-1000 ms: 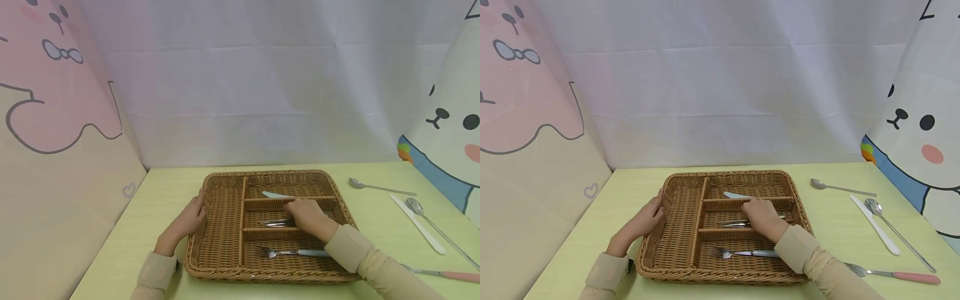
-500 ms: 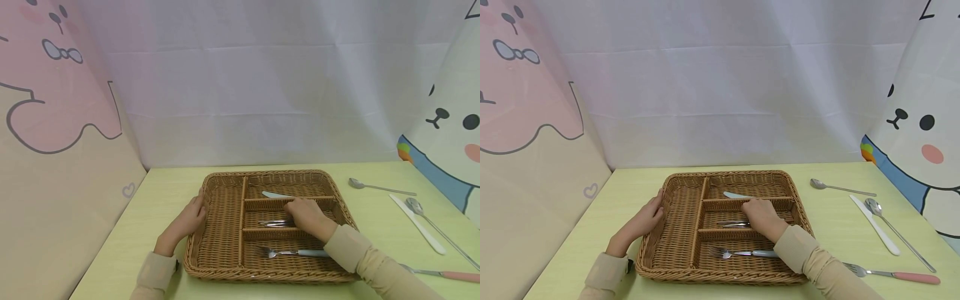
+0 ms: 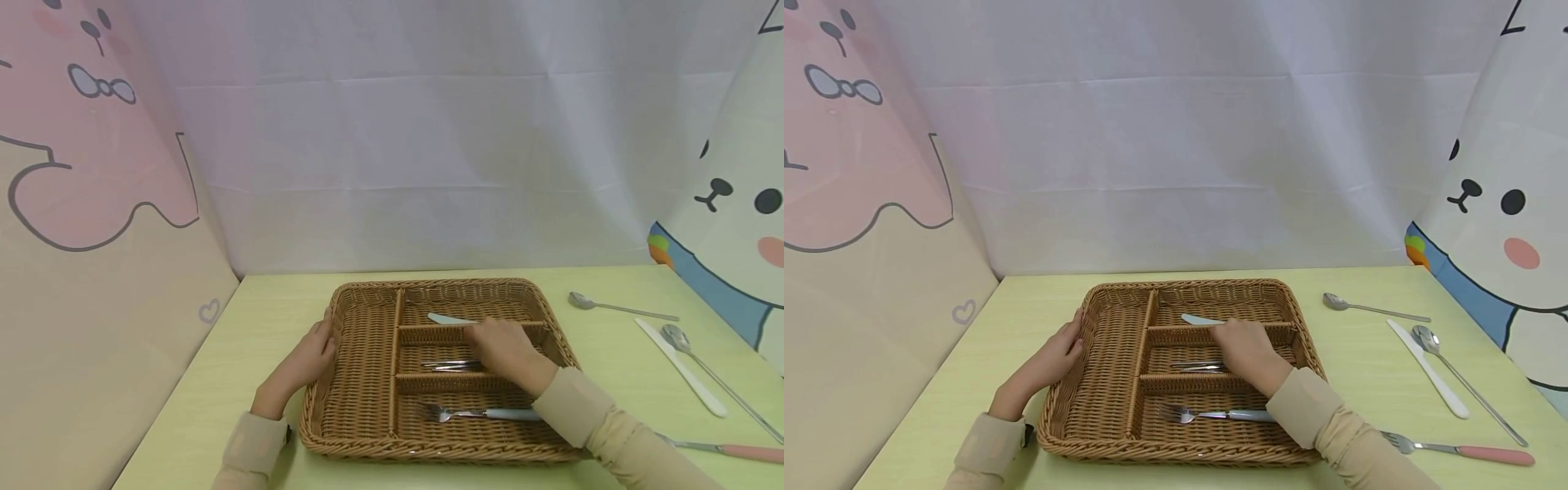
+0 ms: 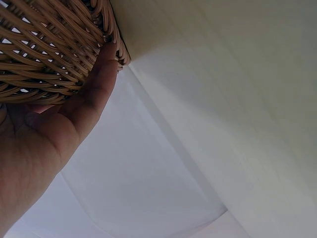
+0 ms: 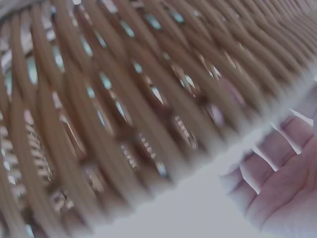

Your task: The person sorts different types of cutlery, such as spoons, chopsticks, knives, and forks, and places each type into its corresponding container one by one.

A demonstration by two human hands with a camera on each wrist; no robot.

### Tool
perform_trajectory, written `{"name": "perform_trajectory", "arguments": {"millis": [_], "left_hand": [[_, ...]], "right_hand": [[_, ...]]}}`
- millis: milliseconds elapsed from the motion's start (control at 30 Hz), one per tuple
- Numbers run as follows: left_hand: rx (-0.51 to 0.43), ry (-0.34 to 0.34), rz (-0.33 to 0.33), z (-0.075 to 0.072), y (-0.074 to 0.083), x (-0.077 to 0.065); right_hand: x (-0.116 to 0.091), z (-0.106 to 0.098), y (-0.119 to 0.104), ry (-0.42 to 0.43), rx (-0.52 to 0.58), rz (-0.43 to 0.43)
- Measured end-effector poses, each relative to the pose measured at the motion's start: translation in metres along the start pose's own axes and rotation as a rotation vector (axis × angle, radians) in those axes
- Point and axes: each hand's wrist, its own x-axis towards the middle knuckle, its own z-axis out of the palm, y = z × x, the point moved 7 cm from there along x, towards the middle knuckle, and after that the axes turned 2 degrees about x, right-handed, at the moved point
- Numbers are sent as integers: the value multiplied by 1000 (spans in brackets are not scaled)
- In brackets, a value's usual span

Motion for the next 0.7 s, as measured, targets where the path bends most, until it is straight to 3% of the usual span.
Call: {"name": "perform_trajectory", "arguments": {"millis": [233, 700], "left_hand": [[-3, 1, 5, 0, 0, 0], [3, 9, 13, -1, 1, -1]], "right_hand": [[1, -20, 7, 64, -13, 27], [-8, -46, 58, 17, -7, 228]]}}
